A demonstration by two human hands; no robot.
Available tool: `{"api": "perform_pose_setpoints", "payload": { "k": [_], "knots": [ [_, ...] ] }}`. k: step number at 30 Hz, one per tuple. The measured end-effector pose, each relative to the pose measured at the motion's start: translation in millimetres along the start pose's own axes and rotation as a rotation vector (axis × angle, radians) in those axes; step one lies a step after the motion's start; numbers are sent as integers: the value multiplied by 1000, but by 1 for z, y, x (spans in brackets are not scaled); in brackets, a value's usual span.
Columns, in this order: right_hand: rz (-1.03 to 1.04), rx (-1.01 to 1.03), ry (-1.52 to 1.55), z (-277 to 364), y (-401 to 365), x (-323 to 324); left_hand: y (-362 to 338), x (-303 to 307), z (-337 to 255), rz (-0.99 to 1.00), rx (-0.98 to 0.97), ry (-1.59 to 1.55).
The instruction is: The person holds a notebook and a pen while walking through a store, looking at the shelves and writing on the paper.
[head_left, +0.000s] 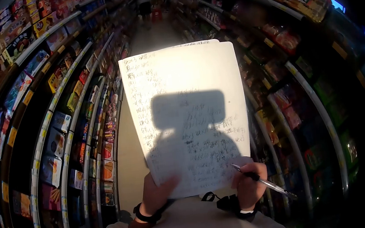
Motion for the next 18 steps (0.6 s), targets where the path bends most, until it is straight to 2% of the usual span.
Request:
{"api": "perform_pose_setpoints", "payload": {
  "k": [3,5,10,14,17,18],
  "knots": [
    [16,-106,-44,-40,55,5,67,-2,9,14,17,-19],
    [19,-85,-43,-72,92,4,114,3,19,-5,75,19],
    [41,-39,-50,-158,192,-12,245,27,38,-69,55,40],
    [60,-6,-19,-207,297,-49,360,50,22,-114,64,42],
    [162,146,-103,-245,378,-70,450,56,2,-127,-78,-20],
    [151,126,-88,-259,401,-75,477,60,0,-132,-113,-22]
  ]
}}
Point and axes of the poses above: each hand's wrist, its own y-axis towards the middle knuckle, its own x-axis out of the back of the hand, z = x × y, the point moved 2 cm from there along y, towards the middle knuckle
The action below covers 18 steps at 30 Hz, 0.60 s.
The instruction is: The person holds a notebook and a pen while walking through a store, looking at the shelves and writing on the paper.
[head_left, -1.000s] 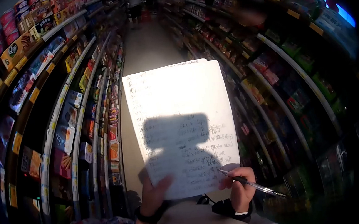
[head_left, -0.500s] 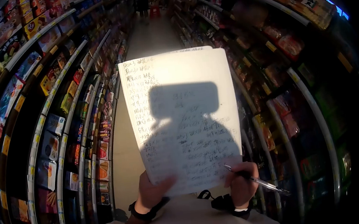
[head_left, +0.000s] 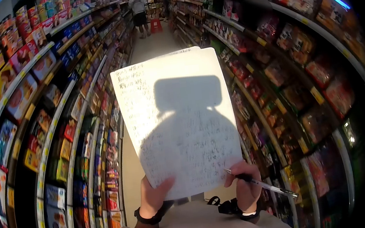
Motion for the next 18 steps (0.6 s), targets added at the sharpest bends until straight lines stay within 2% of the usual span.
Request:
{"api": "perform_pose_setpoints", "payload": {
  "k": [3,6,10,13,14,16,18],
  "knots": [
    [-56,-137,70,-52,54,-3,75,-1,14,-21,74,-9],
    [-50,-170,109,-114,112,4,158,-6,34,-22,123,-41],
    [-34,-148,91,-194,199,12,272,-20,62,6,107,-80],
    [-31,-155,94,-244,274,26,362,-35,81,24,100,15],
    [-38,-153,133,-258,302,30,392,-47,83,54,111,-118],
    [-39,-128,130,-286,359,37,454,-63,86,100,59,-129],
    [28,-109,165,-326,411,47,513,-77,85,60,16,-86]
  ]
}}
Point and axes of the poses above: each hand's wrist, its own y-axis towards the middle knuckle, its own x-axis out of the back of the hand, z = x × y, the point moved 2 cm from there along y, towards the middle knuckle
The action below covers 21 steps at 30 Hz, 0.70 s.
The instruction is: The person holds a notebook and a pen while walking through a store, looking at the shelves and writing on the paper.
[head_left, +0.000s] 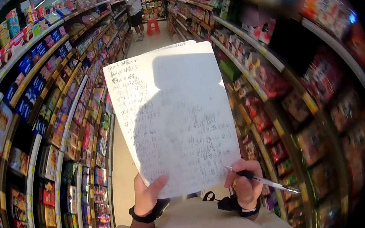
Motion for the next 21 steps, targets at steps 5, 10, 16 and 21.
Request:
{"api": "perform_pose_setpoints", "payload": {
  "k": [5,10,16,21],
  "knots": [
    [25,-91,-45,-79,121,17,135,7,26,-30,-9,12],
    [45,-40,-40,-179,250,25,292,23,53,-17,-85,-23],
    [21,19,-33,-273,417,12,491,45,48,28,-74,7],
    [-39,-21,45,-352,541,10,640,55,53,27,-51,55]
  ]
}}
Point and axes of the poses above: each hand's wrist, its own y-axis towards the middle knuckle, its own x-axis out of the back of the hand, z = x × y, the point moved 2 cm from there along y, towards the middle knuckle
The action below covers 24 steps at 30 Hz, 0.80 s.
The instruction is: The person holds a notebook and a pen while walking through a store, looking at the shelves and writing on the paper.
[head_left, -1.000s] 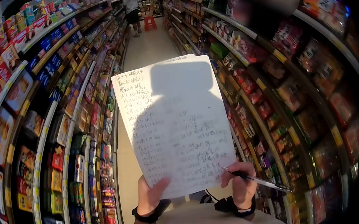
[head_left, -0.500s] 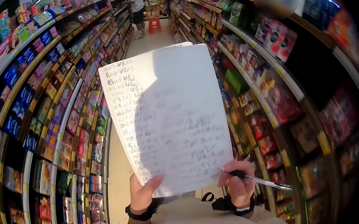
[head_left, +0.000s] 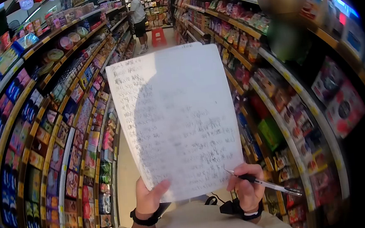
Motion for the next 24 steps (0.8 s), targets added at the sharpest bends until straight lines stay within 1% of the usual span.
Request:
{"api": "perform_pose_setpoints", "payload": {
  "k": [2,5,8,11,12,15,19,24],
  "knots": [
    [-4,-5,5,-36,51,7,59,6,16,10,13,7],
    [5,-11,-39,-91,125,21,146,7,44,17,5,-105],
    [45,59,-43,-143,207,39,237,8,73,-22,-17,-45],
    [84,15,-51,-180,293,55,324,0,82,-62,38,-76],
    [115,12,3,-194,325,60,357,-6,83,-87,2,-97],
    [163,44,-16,-239,412,70,447,-7,96,-127,-62,-26],
    [157,-78,20,-298,501,79,549,-2,117,-136,-29,-61],
    [134,-75,30,-384,611,83,685,21,154,-128,-48,-42]
  ]
}}
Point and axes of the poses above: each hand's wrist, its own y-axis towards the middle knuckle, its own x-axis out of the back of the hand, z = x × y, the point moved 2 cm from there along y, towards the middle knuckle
